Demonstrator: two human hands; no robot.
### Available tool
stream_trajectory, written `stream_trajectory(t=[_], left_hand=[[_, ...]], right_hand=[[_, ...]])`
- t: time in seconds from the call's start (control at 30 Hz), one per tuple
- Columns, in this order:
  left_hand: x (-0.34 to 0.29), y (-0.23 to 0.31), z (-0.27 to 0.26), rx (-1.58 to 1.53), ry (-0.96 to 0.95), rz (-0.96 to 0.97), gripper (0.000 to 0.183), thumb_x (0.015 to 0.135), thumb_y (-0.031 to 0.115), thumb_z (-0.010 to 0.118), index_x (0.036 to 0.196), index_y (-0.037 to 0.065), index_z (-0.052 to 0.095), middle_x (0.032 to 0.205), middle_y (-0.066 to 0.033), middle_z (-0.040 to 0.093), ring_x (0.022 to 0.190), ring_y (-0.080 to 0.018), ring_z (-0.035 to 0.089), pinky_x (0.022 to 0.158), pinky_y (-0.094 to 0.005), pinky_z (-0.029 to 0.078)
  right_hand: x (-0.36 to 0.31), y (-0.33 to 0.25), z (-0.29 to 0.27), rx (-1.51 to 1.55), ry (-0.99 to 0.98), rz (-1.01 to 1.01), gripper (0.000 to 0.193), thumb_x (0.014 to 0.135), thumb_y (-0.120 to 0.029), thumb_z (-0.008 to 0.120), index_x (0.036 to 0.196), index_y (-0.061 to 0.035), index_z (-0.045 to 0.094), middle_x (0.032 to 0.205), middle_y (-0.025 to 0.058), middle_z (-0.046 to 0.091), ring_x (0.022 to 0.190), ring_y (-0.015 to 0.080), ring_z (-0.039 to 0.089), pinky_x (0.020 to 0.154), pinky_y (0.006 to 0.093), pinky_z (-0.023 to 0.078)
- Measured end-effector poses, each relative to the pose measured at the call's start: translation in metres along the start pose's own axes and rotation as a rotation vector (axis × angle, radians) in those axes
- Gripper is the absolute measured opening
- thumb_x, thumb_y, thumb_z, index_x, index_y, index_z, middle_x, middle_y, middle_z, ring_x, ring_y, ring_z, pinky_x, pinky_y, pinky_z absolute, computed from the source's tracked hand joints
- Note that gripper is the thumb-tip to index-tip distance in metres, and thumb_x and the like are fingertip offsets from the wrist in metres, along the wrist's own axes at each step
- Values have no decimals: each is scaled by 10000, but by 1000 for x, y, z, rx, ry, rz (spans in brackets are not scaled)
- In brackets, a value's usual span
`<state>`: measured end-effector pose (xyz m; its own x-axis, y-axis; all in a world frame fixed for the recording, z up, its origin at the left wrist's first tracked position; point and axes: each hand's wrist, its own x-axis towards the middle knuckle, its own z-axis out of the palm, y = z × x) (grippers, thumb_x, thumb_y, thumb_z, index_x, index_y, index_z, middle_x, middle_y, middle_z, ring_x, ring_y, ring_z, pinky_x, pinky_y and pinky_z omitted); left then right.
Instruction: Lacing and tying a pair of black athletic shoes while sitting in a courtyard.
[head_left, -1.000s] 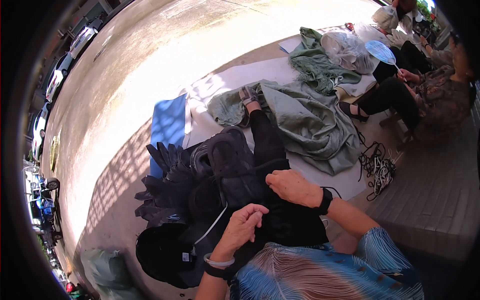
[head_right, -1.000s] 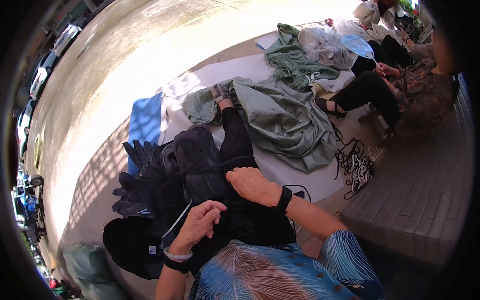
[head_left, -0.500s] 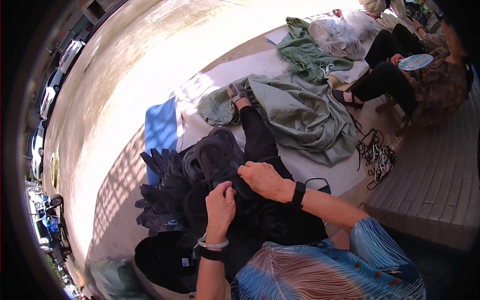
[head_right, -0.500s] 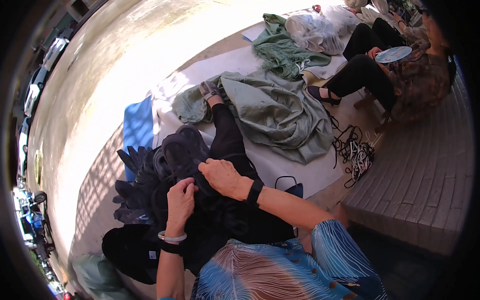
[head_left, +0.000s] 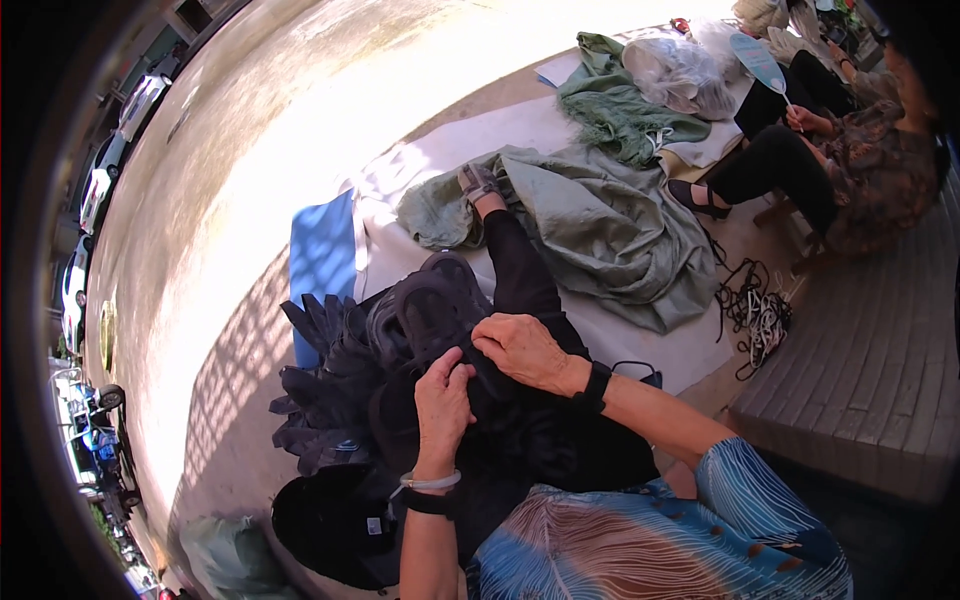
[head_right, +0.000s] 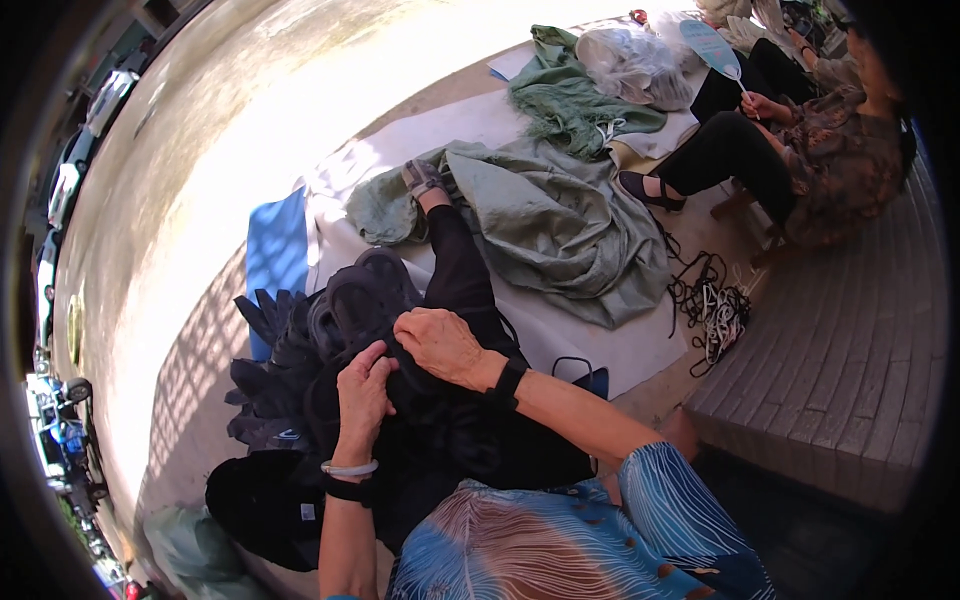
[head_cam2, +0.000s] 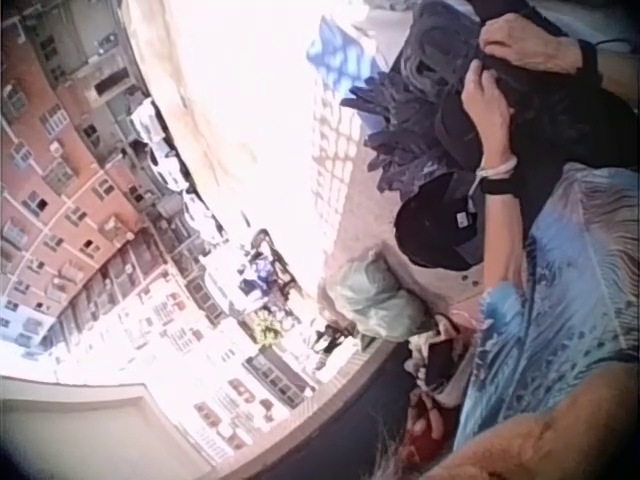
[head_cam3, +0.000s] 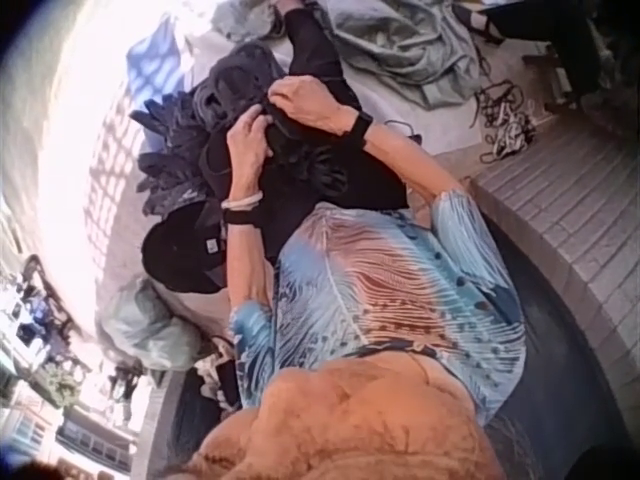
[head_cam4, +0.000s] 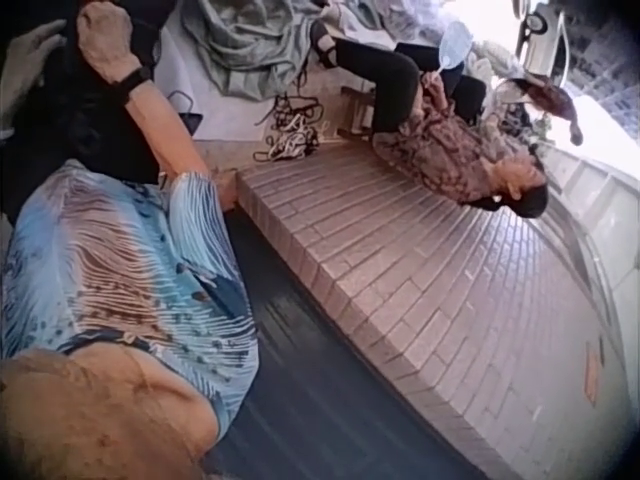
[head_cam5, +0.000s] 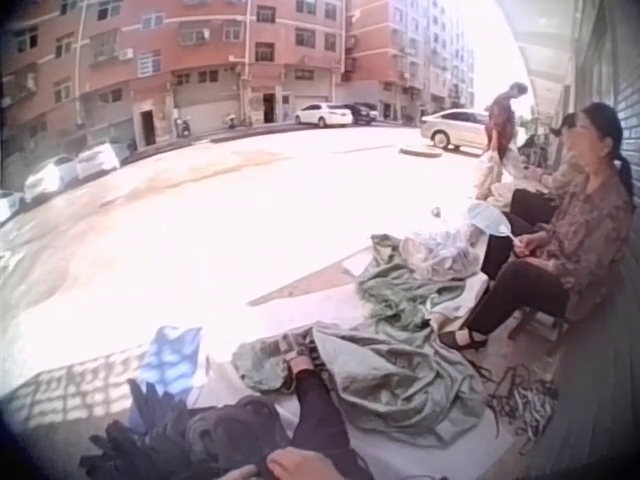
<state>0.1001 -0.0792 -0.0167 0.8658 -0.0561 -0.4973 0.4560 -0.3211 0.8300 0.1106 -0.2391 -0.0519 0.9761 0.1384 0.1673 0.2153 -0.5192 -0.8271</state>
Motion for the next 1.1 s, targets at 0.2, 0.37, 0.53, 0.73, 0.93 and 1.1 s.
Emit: stream_trajectory(t=[0.2, 0.37, 0.53, 0.73, 0.93, 1.1], left_hand=[[1, -4, -1, -14, -21, 4, 354, 907, 128, 512, 1219, -33, 558, 905, -103, 684, 487, -90, 543, 408, -221, 446], [2, -3, -2, 41, 18, 47, 313, 914, 135, 522, 1188, -4, 584, 840, -93, 683, 492, -89, 552, 413, -229, 450], [7, 7, 4, 133, 26, 44, 248, 910, 149, 557, 1110, 20, 624, 682, -45, 637, 464, -66, 519, 378, -223, 421], [11, -9, 5, 181, 110, 155, 172, 893, 125, 581, 1023, 31, 642, 644, -18, 588, 468, -67, 522, 386, -226, 416], [11, -23, 8, 268, 178, 275, 179, 862, 139, 609, 1005, 39, 650, 718, -95, 635, 573, -194, 588, 514, -313, 464], [6, -11, 16, 529, 300, 464, 189, 839, 183, 621, 999, 86, 649, 811, -193, 665, 761, -391, 639, 656, -454, 496]], right_hand=[[0, 1, 4, -53, -32, -13, 105, 828, -107, 579, 834, -12, 623, 779, 122, 629, 764, 311, 625, 681, 394, 498], [-3, -17, 7, -299, -147, -33, 107, 767, -98, 607, 813, -5, 582, 807, 152, 603, 755, 338, 634, 647, 405, 523], [-3, -21, 9, -461, -241, -3, 189, 714, -62, 626, 874, 13, 556, 849, 172, 573, 756, 343, 629, 640, 398, 531], [-3, -23, -4, -282, -240, 24, 281, 764, -129, 650, 966, 26, 532, 856, 167, 554, 805, 358, 622, 694, 399, 532], [-20, -37, 16, -423, -237, 68, 353, 720, -137, 662, 982, 47, 513, 925, 183, 512, 823, 323, 598, 723, 383, 517], [-19, -20, 14, -366, -204, -107, 295, 697, -44, 611, 957, 48, 507, 912, 178, 503, 787, 305, 561, 697, 375, 506]])
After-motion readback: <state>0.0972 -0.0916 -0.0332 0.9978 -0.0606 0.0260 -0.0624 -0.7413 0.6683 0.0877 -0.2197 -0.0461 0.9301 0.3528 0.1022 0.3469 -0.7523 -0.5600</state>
